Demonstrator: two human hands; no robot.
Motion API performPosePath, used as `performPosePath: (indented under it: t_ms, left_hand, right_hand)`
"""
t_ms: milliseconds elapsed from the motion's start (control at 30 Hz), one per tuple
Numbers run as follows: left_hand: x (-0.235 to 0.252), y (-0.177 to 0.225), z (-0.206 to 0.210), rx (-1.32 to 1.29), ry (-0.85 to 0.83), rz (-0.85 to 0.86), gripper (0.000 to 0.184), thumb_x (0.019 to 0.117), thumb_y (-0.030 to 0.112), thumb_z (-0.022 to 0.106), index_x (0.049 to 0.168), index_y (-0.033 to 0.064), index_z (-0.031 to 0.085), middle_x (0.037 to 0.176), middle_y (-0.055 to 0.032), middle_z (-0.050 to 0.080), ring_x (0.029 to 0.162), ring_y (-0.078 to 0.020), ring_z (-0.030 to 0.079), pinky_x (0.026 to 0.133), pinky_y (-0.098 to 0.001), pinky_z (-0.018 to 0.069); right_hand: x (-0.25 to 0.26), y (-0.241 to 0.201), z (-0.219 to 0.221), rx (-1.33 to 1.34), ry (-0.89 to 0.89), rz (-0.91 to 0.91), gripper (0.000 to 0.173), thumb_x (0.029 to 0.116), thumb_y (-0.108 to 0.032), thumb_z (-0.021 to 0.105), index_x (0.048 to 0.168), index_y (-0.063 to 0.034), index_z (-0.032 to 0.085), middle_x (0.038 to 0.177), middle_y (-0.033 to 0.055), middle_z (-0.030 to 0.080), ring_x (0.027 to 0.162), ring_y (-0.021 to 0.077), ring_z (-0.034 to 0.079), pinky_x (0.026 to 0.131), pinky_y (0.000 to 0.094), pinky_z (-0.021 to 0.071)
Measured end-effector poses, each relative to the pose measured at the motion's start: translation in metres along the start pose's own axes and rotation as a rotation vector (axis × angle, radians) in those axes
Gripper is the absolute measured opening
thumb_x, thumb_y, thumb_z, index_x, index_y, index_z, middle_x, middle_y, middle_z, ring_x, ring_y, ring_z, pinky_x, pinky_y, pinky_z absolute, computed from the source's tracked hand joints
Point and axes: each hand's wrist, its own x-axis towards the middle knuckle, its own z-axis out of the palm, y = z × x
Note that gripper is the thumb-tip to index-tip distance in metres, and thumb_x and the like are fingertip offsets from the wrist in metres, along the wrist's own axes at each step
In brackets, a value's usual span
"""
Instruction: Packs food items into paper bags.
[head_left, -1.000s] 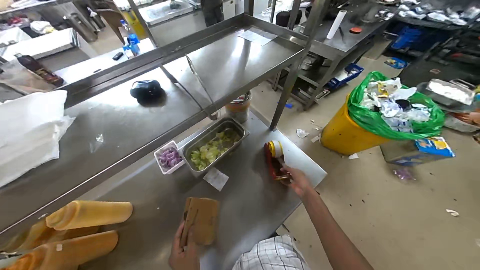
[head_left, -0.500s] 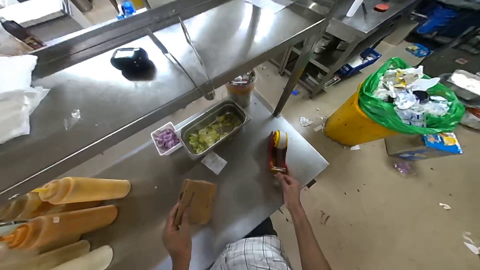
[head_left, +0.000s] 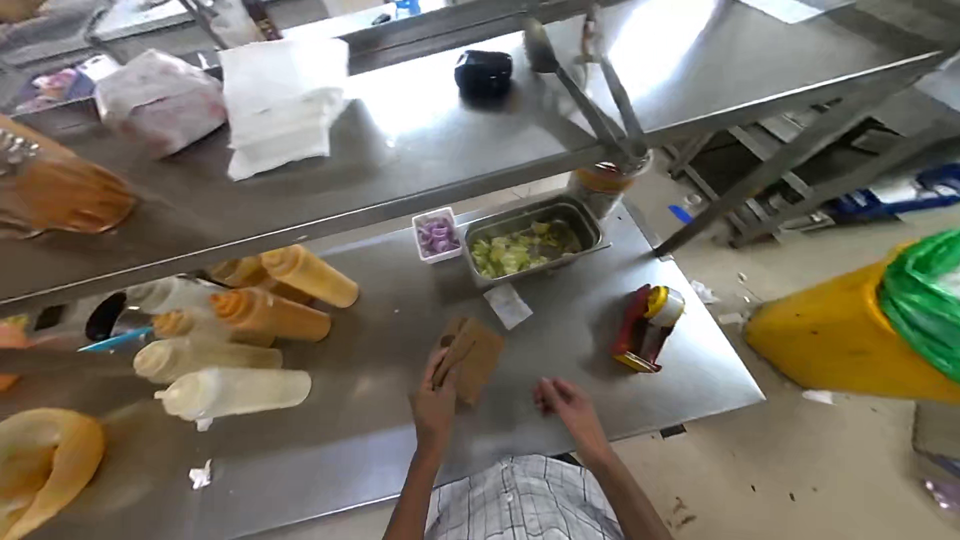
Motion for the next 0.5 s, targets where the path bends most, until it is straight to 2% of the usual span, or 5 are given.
performPosePath:
  t_ms: [67,133,200,300,500]
  left_hand:
    - [0.0,-0.001,0.001,-0.007,0.004,0.003,0.034,0.0915,0.008,0.071,0.124,-0.0021,0.069,0.117,-0.0114,0.074,0.104,-0.0124,0.072,0.093,-0.0303,0.0591]
    - [0.002,0.0,0.002,-0.027,0.0,0.007,0.032,0.0931,0.008,0.069,0.124,-0.0023,0.069,0.119,-0.0118,0.073,0.106,-0.0134,0.072,0.095,-0.0307,0.0586]
    - [0.0,0.0,0.001,-0.047,-0.016,-0.038,0.03,0.095,0.009,0.069,0.123,-0.0013,0.07,0.12,-0.0112,0.073,0.108,-0.0141,0.071,0.097,-0.0314,0.0582]
    - [0.005,-0.001,0.001,-0.077,-0.018,-0.037,0.029,0.0961,0.012,0.069,0.122,0.0003,0.071,0.119,-0.0098,0.073,0.11,-0.0134,0.07,0.098,-0.0313,0.0579]
    - [0.002,-0.003,0.002,-0.101,-0.038,0.002,0.028,0.0973,0.013,0.068,0.123,0.0019,0.071,0.123,-0.0098,0.072,0.113,-0.0128,0.069,0.1,-0.0306,0.057]
  right_hand:
    - [0.02,-0.027,0.039,-0.019,-0.203,-0.043,0.028,0.105,-0.024,0.055,0.094,-0.0023,0.068,0.081,0.0011,0.069,0.071,0.0108,0.065,0.067,0.0297,0.0571]
    - [0.049,-0.029,0.065,-0.106,-0.294,-0.016,0.035,0.102,-0.035,0.061,0.087,-0.0041,0.07,0.075,0.0011,0.069,0.063,0.0102,0.063,0.059,0.0281,0.0544]
    - [0.071,-0.009,0.073,-0.238,-0.282,0.137,0.043,0.0966,-0.046,0.067,0.086,-0.0043,0.071,0.071,0.0028,0.068,0.058,0.013,0.063,0.053,0.0308,0.0529]
    - [0.092,0.006,0.068,-0.414,-0.213,0.275,0.056,0.0864,-0.061,0.073,0.092,-0.0058,0.072,0.07,0.0054,0.069,0.058,0.0179,0.065,0.056,0.0376,0.0566]
    - [0.097,0.017,0.041,-0.6,-0.212,0.35,0.059,0.0846,-0.066,0.072,0.08,-0.0073,0.072,0.068,0.0035,0.068,0.059,0.0168,0.064,0.059,0.0385,0.055]
